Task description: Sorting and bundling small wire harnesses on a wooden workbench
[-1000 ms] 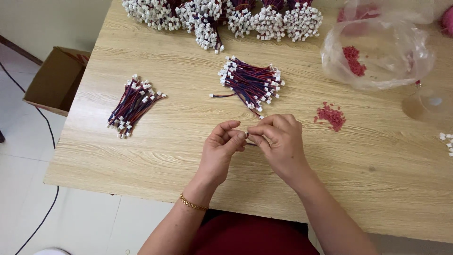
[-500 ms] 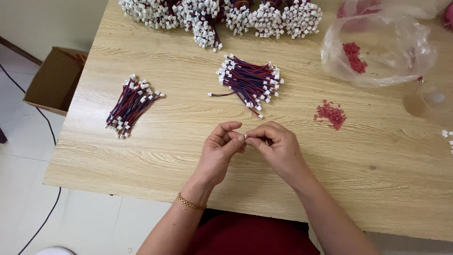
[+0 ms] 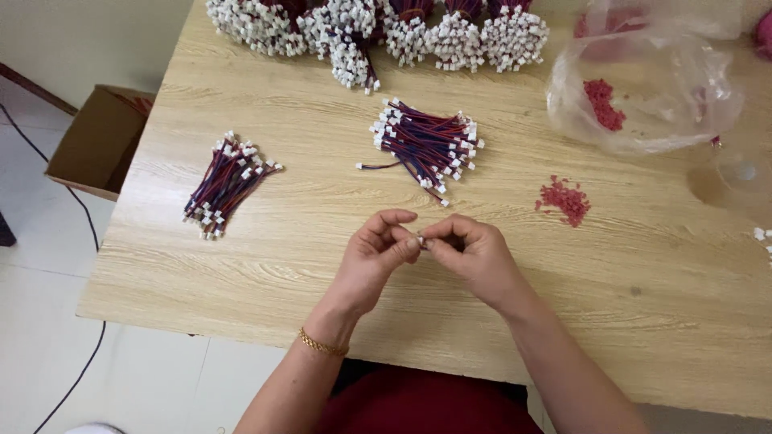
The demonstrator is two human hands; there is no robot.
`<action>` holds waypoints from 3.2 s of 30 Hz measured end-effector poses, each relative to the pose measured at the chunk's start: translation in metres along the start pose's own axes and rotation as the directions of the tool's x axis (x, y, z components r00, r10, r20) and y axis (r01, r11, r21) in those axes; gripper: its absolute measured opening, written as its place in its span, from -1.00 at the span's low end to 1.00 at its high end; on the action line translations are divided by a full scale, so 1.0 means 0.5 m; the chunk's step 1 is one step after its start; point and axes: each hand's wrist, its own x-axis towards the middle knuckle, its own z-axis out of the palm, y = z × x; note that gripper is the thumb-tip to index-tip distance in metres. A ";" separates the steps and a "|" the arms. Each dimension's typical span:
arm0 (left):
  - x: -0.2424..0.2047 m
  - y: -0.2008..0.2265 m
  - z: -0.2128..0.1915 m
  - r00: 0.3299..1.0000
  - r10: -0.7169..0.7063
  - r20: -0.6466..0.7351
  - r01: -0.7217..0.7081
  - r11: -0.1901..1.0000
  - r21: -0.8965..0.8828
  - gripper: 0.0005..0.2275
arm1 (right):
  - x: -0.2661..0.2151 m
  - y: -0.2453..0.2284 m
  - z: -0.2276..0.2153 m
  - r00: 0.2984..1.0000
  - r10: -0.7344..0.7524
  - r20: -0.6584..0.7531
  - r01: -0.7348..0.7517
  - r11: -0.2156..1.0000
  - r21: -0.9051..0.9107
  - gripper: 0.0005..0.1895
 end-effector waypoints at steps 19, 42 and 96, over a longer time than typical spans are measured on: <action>0.248 0.001 -0.079 0.814 0.443 0.377 -0.303 -0.230 0.925 -0.90 | -0.005 0.046 -0.040 0.988 -0.150 -0.033 0.117 0.874 -0.471 -0.79; 0.224 -0.049 -0.002 0.614 0.415 0.672 -0.636 -0.245 0.732 -0.96 | -0.089 0.098 -0.186 0.941 -0.057 -0.334 -0.124 0.859 -0.497 -0.81; 0.038 0.079 -0.035 0.988 0.107 -0.115 0.017 0.652 0.758 -0.87 | -0.014 0.130 -0.253 0.926 0.003 -0.378 -0.325 0.520 -0.790 -0.83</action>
